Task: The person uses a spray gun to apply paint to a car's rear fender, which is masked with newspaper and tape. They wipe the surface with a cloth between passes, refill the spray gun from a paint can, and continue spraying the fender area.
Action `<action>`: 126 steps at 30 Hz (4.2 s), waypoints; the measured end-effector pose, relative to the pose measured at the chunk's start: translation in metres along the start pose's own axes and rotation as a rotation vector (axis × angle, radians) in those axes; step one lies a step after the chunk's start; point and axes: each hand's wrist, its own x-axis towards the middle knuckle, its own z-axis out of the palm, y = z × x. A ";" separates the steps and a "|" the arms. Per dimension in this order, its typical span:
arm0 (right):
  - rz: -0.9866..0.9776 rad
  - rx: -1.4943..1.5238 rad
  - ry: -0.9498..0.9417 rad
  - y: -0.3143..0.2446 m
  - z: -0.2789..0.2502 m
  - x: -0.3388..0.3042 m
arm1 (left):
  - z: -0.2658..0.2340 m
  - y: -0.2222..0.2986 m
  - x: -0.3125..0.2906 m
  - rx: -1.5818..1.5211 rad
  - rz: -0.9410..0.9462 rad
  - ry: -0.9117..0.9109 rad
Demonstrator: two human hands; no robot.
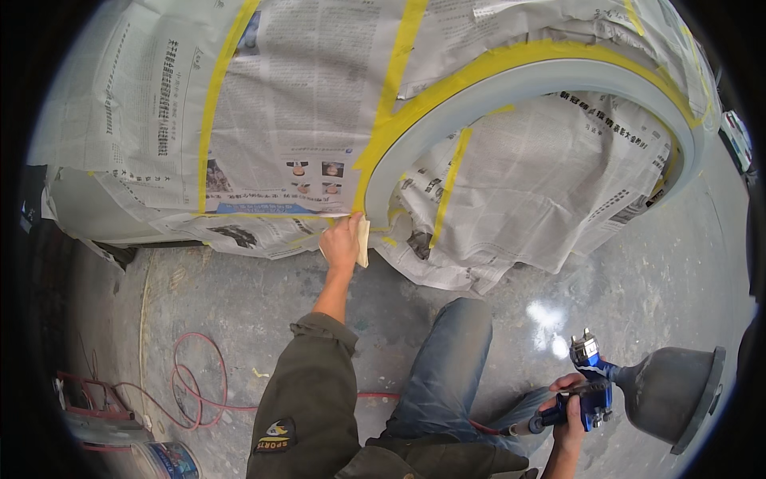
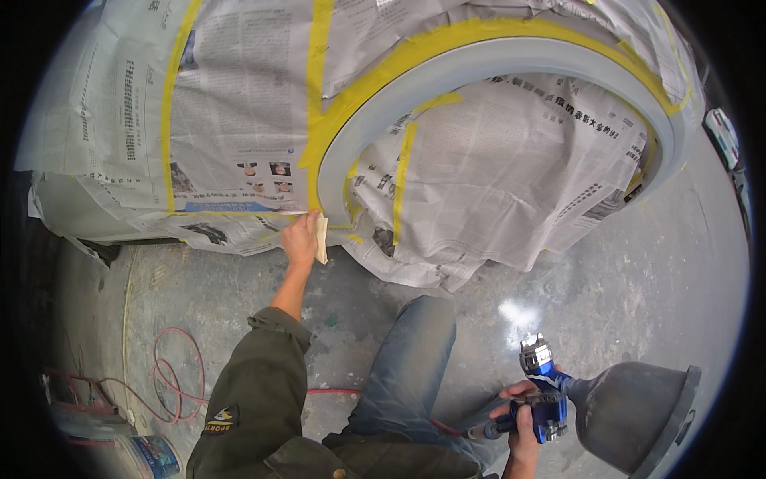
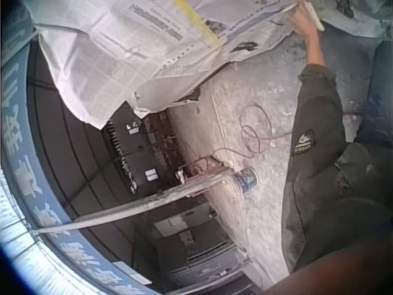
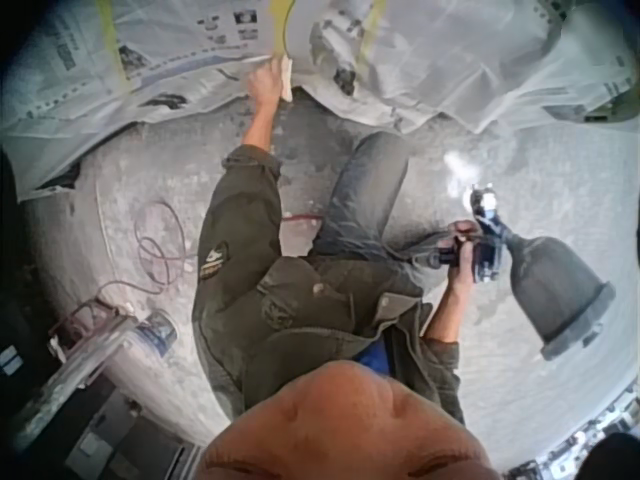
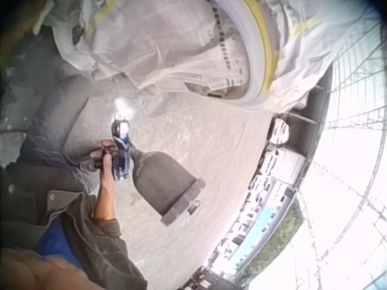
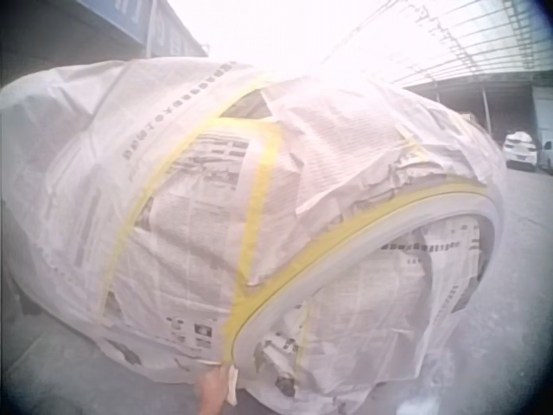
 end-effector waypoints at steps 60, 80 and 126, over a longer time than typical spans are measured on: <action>0.067 0.199 0.039 0.025 -0.033 -0.015 | -0.038 0.214 0.064 -0.123 0.867 0.340; 0.019 0.352 0.008 0.026 -0.107 0.005 | -0.001 0.615 0.071 0.057 1.562 0.113; 0.097 0.292 0.476 -0.041 -0.163 0.096 | 0.148 0.802 0.042 0.391 1.824 0.112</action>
